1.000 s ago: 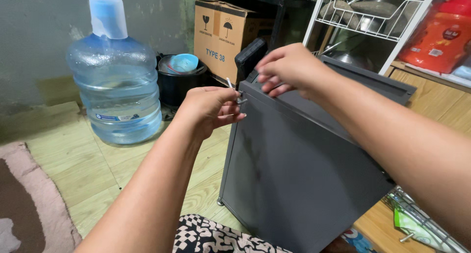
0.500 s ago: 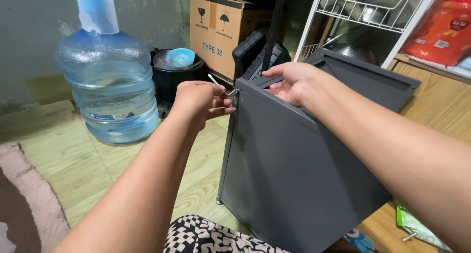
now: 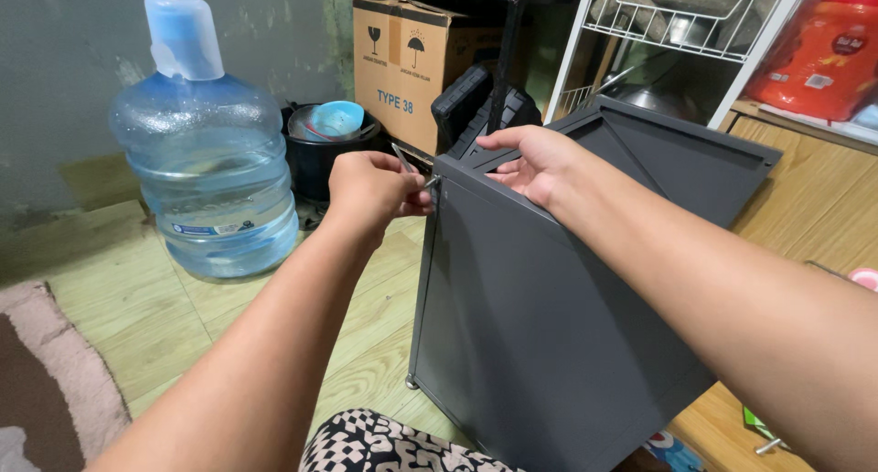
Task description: The person sits on the floor and uses a hex key to unscrew fasteners from a small grey metal cabinet, detaching its side panels and a white back panel. The person then wipes the removed white panel with a wet wipe.
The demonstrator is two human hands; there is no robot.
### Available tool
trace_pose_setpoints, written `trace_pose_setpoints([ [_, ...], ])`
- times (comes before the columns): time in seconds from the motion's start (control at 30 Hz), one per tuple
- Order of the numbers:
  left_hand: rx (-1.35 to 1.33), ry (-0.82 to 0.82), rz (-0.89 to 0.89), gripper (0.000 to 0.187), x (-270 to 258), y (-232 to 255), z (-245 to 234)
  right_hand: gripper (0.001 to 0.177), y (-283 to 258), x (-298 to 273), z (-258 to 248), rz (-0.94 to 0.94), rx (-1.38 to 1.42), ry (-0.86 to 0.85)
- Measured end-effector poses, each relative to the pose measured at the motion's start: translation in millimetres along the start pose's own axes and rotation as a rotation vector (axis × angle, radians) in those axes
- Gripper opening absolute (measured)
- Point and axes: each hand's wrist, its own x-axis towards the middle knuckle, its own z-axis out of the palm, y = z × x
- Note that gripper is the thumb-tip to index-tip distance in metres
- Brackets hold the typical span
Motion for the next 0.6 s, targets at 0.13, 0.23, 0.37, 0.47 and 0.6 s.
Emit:
trace_pose_setpoints([
  [0.13, 0.184, -0.034, 0.114, 0.009, -3, 9, 2, 0.058, 0, -2, 0, -0.008, 0.006, -0.003],
  [0.23, 0.264, -0.07, 0.17, 0.01, -3, 13, 1, 0.056, 0, -1, 0, -0.026, -0.009, 0.001],
  [0.37, 0.228, -0.089, 0.155, 0.011, 2, 10, 2, 0.054, -1, -1, -2, -0.013, 0.02, -0.036],
  [0.47, -0.053, -0.101, -0.164, 0.01, 15, 6, 3, 0.054, 1, -1, -1, -0.02, 0.01, -0.025],
  [0.6, -0.462, -0.018, -0.541, 0.007, 28, -4, 2, 0.055, 0, -4, 1, 0.0, 0.007, 0.007],
])
